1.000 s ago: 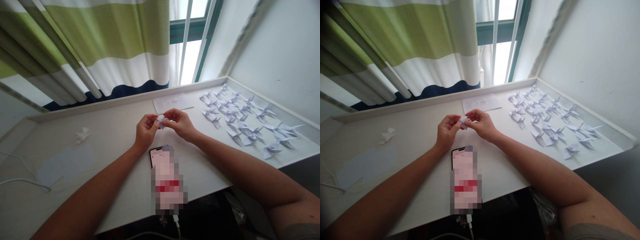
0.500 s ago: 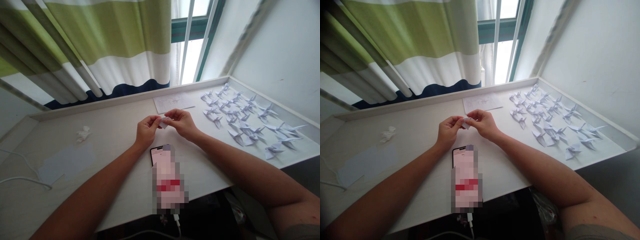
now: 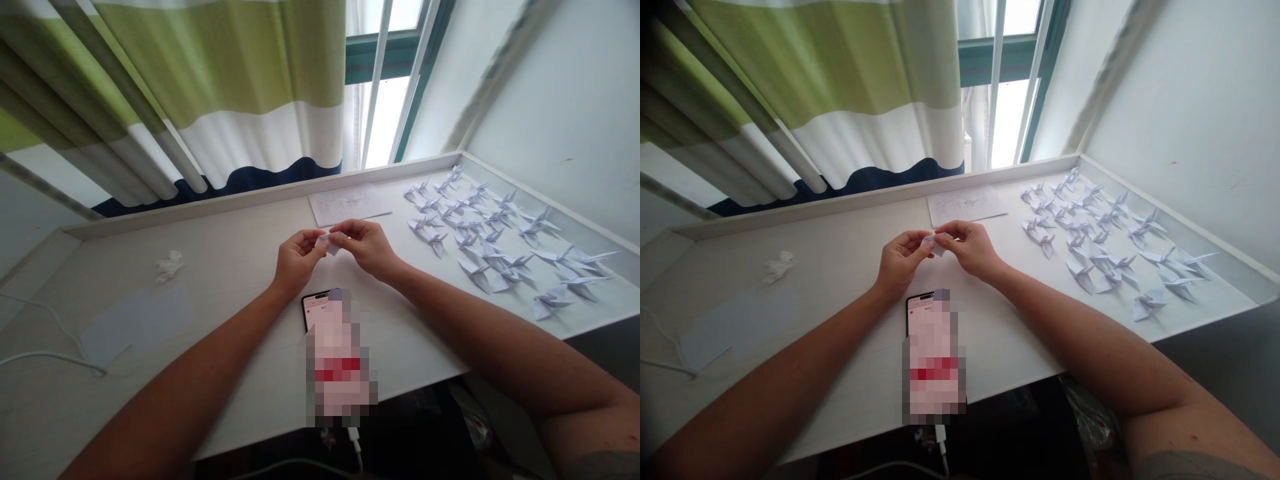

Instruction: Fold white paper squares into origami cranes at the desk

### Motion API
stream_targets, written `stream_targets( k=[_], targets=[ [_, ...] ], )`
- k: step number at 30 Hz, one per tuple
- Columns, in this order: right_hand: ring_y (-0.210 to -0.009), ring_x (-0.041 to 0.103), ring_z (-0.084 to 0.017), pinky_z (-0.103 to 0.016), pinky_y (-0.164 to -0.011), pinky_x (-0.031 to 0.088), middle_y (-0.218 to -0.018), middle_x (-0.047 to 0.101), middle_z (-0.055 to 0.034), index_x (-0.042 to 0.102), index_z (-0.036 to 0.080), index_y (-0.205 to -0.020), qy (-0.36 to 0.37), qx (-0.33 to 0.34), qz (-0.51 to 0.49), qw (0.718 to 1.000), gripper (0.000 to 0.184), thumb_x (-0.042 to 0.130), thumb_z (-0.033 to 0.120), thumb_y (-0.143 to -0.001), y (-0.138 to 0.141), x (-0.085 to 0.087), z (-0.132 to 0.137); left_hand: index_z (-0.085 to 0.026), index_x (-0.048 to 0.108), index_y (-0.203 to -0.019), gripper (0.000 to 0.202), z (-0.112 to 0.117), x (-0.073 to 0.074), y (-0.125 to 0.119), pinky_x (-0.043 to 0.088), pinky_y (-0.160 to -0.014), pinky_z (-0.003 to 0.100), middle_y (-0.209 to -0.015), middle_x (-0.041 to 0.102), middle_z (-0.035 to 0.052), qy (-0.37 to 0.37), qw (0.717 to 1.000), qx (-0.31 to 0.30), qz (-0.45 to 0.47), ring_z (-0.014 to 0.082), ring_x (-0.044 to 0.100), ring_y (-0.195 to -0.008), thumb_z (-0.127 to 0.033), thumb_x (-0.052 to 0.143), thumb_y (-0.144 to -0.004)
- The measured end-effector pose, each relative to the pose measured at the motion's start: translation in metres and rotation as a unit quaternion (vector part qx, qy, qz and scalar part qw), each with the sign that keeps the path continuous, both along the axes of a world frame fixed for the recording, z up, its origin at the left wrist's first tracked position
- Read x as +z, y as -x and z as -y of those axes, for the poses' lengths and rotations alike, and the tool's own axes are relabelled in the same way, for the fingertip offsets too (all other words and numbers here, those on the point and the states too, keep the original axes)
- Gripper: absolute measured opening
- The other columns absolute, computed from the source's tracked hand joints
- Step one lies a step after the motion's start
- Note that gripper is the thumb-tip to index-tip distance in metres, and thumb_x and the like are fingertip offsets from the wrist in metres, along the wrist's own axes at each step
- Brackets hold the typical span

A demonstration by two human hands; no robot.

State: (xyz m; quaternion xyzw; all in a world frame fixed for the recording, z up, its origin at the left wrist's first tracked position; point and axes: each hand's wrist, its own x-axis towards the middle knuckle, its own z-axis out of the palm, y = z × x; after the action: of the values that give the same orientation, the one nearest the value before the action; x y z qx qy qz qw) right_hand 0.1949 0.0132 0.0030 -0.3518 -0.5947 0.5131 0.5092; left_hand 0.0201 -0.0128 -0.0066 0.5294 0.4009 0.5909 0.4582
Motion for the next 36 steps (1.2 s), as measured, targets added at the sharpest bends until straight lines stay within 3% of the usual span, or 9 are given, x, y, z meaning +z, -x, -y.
stream_targets(
  k=[7, 15, 28, 36],
  targets=[
    [-0.081, 0.071, -0.019, -0.038, -0.079, 0.057, -0.089, 0.08, -0.0053, 0.079, 0.02, -0.09, -0.01, 0.007, 0.026, 1.0, 0.033, 0.089, 0.049, -0.077, -0.001, 0.001, 0.001, -0.018, 0.078, -0.085, 0.032, -0.002, 0.001, 0.002, 0.059, -0.07, 0.03, -0.083, 0.078, 0.0041, -0.008, 1.0, 0.008, -0.018, 0.0146, 0.069, -0.071, -0.045, 0.091, -0.076],
    [-0.081, 0.071, -0.018, -0.036, -0.079, 0.057, -0.088, 0.08, -0.0051, 0.081, 0.02, -0.089, 0.03, 0.0, 0.011, 1.0, 0.034, 0.092, 0.048, -0.073, 0.001, 0.001, 0.001, -0.018, 0.08, -0.082, 0.025, -0.005, 0.001, 0.005, 0.054, -0.067, 0.028, -0.075, 0.075, 0.0027, -0.007, 1.0, 0.008, -0.017, 0.0131, 0.063, -0.066, -0.04, 0.091, -0.077],
    [-0.071, 0.063, -0.015, -0.033, -0.072, 0.051, -0.074, 0.075, -0.0016, 0.077, 0.021, -0.072, 0.053, 0.015, 0.027, 0.998, 0.023, 0.088, 0.041, -0.074, -0.002, 0.007, 0.0, -0.018, 0.077, -0.082, 0.03, -0.008, 0.0, 0.009, 0.058, -0.073, 0.032, -0.08, 0.079, 0.0047, 0.006, 0.999, -0.026, -0.038, 0.0163, 0.071, -0.073, -0.043, 0.092, -0.075],
    [-0.073, 0.063, -0.016, -0.034, -0.072, 0.052, -0.078, 0.074, -0.0022, 0.073, 0.021, -0.076, 0.069, 0.023, 0.021, 0.997, 0.03, 0.088, 0.047, -0.076, -0.001, 0.007, 0.002, -0.017, 0.076, -0.093, 0.036, -0.005, -0.001, 0.01, 0.061, -0.079, 0.033, -0.09, 0.081, 0.0057, 0.028, 0.997, -0.071, -0.011, 0.0179, 0.076, -0.081, -0.043, 0.093, -0.074]
  ],
)
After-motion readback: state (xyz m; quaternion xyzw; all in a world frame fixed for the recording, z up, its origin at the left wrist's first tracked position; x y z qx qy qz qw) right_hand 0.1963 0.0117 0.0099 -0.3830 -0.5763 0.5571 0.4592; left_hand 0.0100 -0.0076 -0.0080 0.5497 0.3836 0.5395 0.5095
